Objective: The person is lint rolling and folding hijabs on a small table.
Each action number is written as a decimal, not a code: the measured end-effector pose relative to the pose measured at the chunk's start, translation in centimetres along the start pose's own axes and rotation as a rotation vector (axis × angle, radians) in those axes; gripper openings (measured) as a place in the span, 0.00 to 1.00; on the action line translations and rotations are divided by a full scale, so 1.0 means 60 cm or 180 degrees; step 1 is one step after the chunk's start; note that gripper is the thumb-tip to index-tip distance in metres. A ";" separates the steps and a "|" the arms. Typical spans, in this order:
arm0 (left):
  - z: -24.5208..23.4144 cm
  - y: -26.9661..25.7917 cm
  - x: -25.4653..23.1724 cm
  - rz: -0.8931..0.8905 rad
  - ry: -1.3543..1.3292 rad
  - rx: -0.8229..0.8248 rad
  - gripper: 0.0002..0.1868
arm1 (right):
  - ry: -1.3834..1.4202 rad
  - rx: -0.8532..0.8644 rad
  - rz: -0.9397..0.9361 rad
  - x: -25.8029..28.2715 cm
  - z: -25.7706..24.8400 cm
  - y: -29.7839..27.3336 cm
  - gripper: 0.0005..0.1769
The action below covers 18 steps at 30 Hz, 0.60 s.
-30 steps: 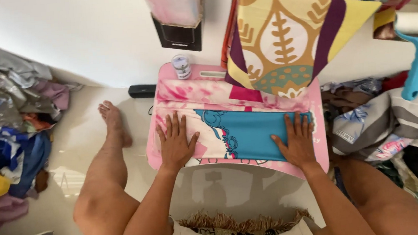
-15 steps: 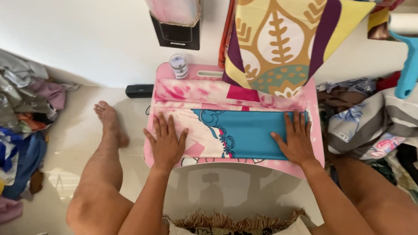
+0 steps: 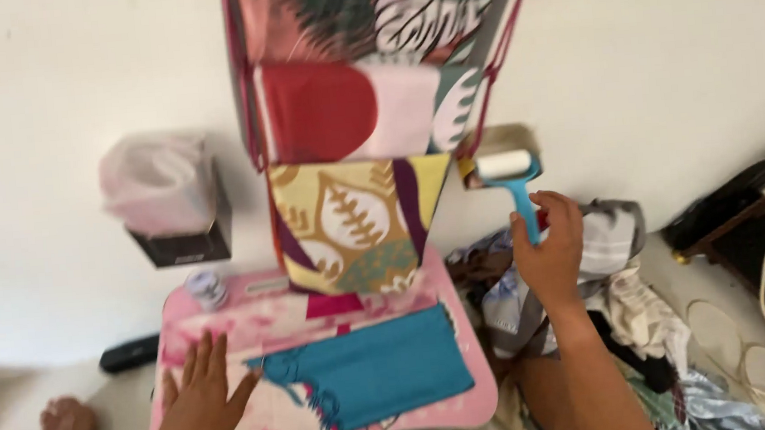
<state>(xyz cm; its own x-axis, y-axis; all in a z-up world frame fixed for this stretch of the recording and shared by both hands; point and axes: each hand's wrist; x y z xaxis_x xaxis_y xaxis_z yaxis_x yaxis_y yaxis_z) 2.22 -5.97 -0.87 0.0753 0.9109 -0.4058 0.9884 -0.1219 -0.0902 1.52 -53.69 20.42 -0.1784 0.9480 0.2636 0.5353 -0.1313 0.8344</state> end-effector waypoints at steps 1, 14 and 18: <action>-0.020 0.009 -0.011 0.0062 0.0000 -0.0051 0.51 | -0.0027 -0.0074 -0.0014 -0.029 0.010 0.003 0.19; 0.083 0.035 0.041 -0.0329 0.0861 0.1862 0.39 | 0.0160 0.0334 0.1185 -0.138 0.070 0.003 0.17; 0.026 -0.018 -0.054 0.0225 0.0185 0.1024 0.30 | 0.0382 -0.0296 0.0383 -0.110 0.028 -0.009 0.12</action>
<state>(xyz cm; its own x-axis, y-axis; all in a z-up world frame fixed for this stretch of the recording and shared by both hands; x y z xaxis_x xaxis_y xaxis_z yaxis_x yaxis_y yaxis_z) 0.72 -9.42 -0.90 0.1587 0.9155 -0.3696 0.8890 -0.2954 -0.3500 3.84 -59.41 17.42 -0.2179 0.8832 0.4154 0.4812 -0.2730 0.8330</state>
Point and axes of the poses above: each hand's wrist, its own y-axis towards the middle knuckle, its own z-axis out of the palm, x = y × z, and after that the axes turned 6 degrees about -y, right-handed
